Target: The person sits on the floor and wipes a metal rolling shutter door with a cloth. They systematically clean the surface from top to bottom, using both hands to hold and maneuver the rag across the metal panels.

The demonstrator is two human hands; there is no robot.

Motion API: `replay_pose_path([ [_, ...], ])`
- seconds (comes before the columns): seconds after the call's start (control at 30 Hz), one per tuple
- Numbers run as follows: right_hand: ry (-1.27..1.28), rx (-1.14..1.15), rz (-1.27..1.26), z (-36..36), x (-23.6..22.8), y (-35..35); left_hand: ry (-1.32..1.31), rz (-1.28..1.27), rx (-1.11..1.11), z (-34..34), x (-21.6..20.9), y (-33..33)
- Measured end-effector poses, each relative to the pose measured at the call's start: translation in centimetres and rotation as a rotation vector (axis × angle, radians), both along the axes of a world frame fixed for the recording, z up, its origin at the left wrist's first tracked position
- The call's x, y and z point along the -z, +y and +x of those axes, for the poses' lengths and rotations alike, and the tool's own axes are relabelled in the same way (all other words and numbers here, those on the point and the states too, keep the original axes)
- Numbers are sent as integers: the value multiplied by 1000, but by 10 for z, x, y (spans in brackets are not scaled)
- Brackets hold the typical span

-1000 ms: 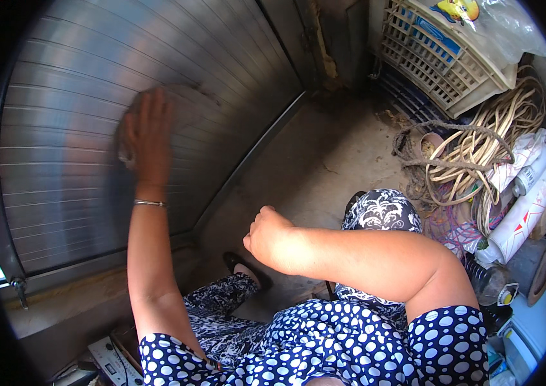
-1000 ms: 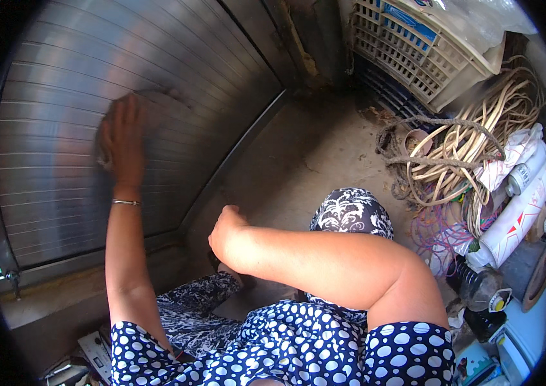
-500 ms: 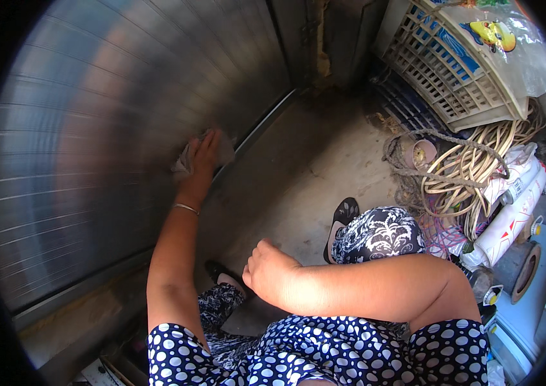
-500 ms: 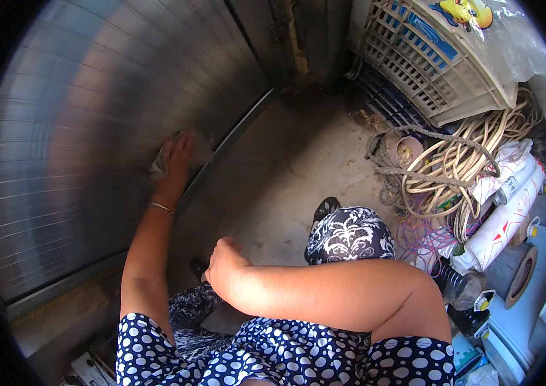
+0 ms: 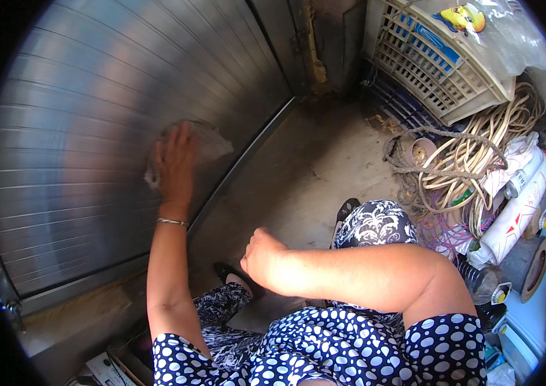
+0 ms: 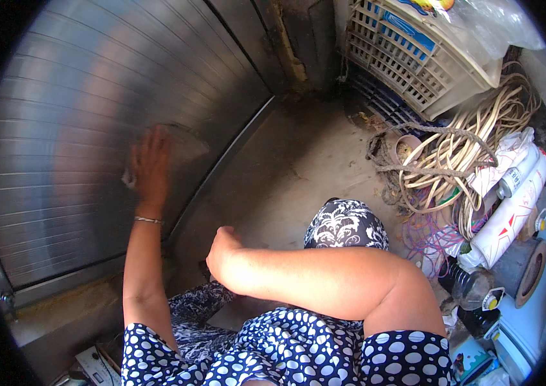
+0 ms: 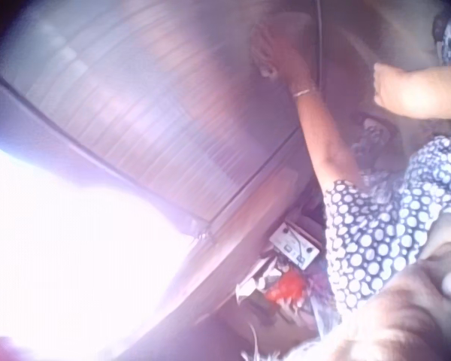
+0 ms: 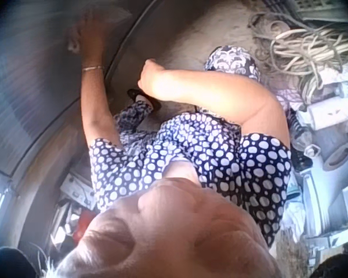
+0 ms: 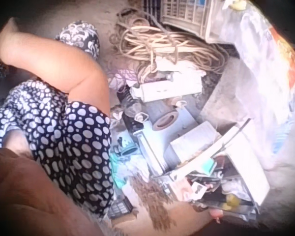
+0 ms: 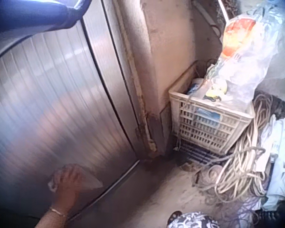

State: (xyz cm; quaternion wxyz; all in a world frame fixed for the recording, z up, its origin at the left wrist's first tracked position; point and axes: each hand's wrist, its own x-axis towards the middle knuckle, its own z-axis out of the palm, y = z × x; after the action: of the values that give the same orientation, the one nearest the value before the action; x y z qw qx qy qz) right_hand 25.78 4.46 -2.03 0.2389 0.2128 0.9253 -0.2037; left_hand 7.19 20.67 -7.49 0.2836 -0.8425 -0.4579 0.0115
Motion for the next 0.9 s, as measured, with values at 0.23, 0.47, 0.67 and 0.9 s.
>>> replay_pose_path([
  [0.23,-28,49,74,5,4,13,54,380,-242,13,-168,15],
  [0.47,-8,51,76,4,1,11,-216,736,146,-7,-279,43],
  [0.67,-14,50,84,6,1,12,151,493,-198,34,-189,32],
  [0.9,21,35,93,9,-7,4,98,86,65,22,-65,34],
])
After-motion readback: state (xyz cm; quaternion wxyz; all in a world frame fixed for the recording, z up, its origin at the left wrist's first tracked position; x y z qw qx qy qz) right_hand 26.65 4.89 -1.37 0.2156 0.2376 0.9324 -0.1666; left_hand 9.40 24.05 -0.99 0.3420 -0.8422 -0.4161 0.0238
